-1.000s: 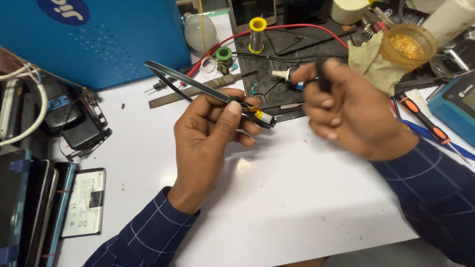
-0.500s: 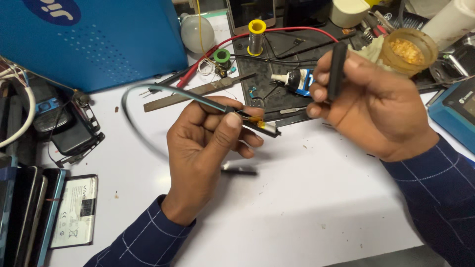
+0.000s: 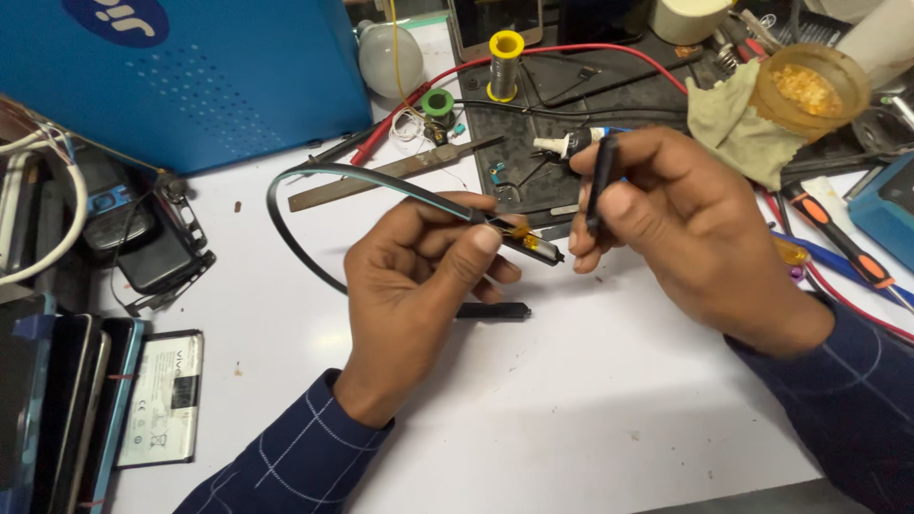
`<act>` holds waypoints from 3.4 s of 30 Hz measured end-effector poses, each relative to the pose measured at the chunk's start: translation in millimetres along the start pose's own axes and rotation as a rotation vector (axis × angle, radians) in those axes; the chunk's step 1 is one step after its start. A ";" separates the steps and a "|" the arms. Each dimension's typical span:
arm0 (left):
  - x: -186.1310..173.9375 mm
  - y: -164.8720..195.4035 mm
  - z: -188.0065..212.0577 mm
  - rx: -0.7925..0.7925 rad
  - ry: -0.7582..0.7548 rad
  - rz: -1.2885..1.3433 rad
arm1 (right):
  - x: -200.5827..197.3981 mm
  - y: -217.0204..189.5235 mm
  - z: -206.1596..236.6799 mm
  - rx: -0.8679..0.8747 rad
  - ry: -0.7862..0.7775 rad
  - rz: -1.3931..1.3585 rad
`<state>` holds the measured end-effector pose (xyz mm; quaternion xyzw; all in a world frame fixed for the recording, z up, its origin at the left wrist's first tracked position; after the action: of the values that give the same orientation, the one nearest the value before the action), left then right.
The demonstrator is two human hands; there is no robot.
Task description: The person repairs a neckband earphone at a workbench. They work on the cable and its connector, use a screwdriver on the earphone piece, fit a small component and heat-shrink tubing over the wire joint, and brush the assembled cable.
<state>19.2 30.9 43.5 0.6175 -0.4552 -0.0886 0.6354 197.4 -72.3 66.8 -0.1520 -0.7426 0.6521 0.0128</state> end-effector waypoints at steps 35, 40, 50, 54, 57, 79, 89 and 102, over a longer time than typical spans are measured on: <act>3.0 -8.8 0.8 -0.017 -0.053 -0.050 | 28.4 -37.7 10.9 -0.378 0.086 0.675; 2.7 -9.4 0.9 -0.031 -0.059 -0.037 | 27.5 -36.9 11.5 -0.387 0.083 0.664; 2.6 -10.0 1.6 -0.024 -0.054 0.013 | 27.0 -34.4 11.5 -0.373 0.077 0.644; 1.5 -10.6 2.3 -0.026 -0.051 -0.021 | 27.9 -35.8 11.3 -0.382 0.075 0.666; 1.1 -10.7 2.1 -0.020 -0.050 -0.031 | 27.8 -36.6 10.9 -0.372 0.075 0.687; 3.0 -9.4 -1.9 -0.052 -0.060 0.002 | -10.9 -21.3 8.7 -0.130 0.357 0.333; 1.7 -10.7 -2.3 -0.069 -0.057 0.016 | 0.6 -27.0 9.6 -0.304 0.249 0.256; 4.2 -8.7 2.6 -0.049 -0.048 -0.022 | 15.9 -28.7 16.0 -0.323 0.170 0.596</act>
<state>23.7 24.3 37.6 0.6043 -0.4610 -0.1216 0.6383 172.7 -86.8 89.6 -0.4161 -0.7554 0.4863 -0.1405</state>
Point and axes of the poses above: each hand's wrist, its own z-axis away from the middle knuckle, its own x-axis out of the palm, y = z × x, the point moved 7 cm from there along -z, towards the middle knuckle, and after that the axes turned 8 degrees about z, right-handed, at the moved point
